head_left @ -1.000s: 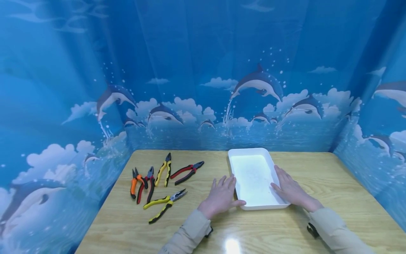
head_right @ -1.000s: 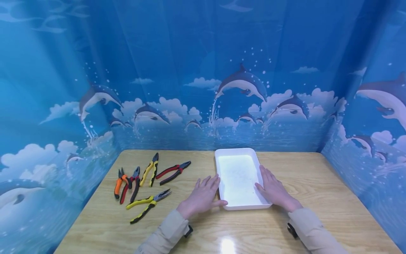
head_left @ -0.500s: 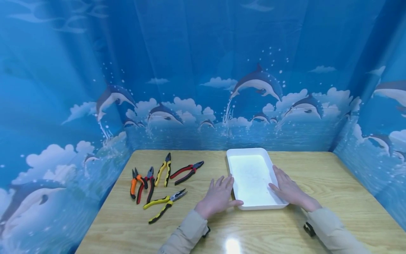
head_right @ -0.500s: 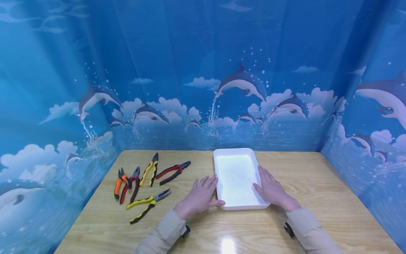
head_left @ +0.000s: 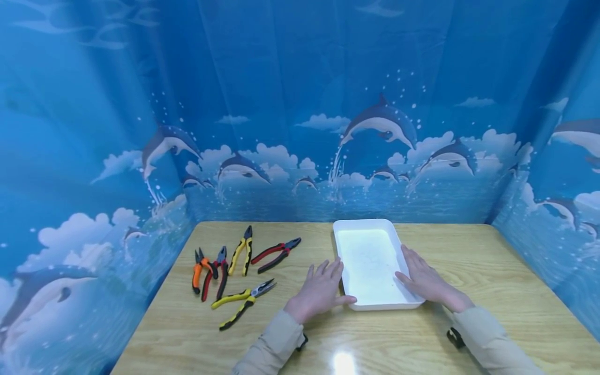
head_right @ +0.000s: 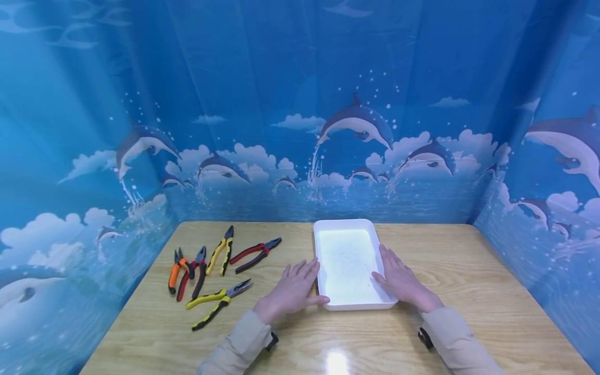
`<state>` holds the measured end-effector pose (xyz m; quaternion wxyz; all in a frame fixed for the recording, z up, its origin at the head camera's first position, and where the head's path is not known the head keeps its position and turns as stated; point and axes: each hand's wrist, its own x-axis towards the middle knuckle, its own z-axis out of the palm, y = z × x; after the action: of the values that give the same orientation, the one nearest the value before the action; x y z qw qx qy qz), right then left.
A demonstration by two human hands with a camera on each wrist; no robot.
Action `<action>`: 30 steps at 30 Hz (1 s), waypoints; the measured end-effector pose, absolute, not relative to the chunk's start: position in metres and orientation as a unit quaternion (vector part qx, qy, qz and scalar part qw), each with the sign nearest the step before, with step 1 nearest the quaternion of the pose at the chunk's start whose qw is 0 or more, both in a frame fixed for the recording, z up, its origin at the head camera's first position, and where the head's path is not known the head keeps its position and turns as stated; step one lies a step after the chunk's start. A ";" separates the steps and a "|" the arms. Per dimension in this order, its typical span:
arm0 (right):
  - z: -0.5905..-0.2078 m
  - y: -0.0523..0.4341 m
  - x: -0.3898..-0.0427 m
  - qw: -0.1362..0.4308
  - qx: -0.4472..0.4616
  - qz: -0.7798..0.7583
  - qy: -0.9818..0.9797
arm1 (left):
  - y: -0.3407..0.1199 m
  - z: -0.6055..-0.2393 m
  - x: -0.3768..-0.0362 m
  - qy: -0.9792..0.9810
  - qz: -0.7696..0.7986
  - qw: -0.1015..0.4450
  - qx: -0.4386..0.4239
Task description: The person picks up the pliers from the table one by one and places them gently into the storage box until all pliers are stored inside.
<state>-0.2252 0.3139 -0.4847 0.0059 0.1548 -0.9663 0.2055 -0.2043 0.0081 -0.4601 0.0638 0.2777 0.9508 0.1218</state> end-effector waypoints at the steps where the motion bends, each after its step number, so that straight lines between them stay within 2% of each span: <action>1: -0.484 0.313 -0.225 -0.004 0.151 0.207 -0.967 | 0.008 -0.460 -0.204 0.951 0.123 0.065 0.277; 20: -0.478 0.305 -0.223 -0.044 0.139 0.220 -0.965 | -0.004 -0.461 -0.204 0.950 0.123 0.062 0.281; 30: -0.477 0.300 -0.224 -0.044 0.150 0.239 -0.958 | -0.014 -0.456 -0.204 0.949 0.131 0.075 0.277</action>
<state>-0.2243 0.2997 -0.4768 -0.0440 0.1502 -0.9582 0.2394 -0.2036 -0.0137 -0.4562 0.0746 0.2769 0.9490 0.1310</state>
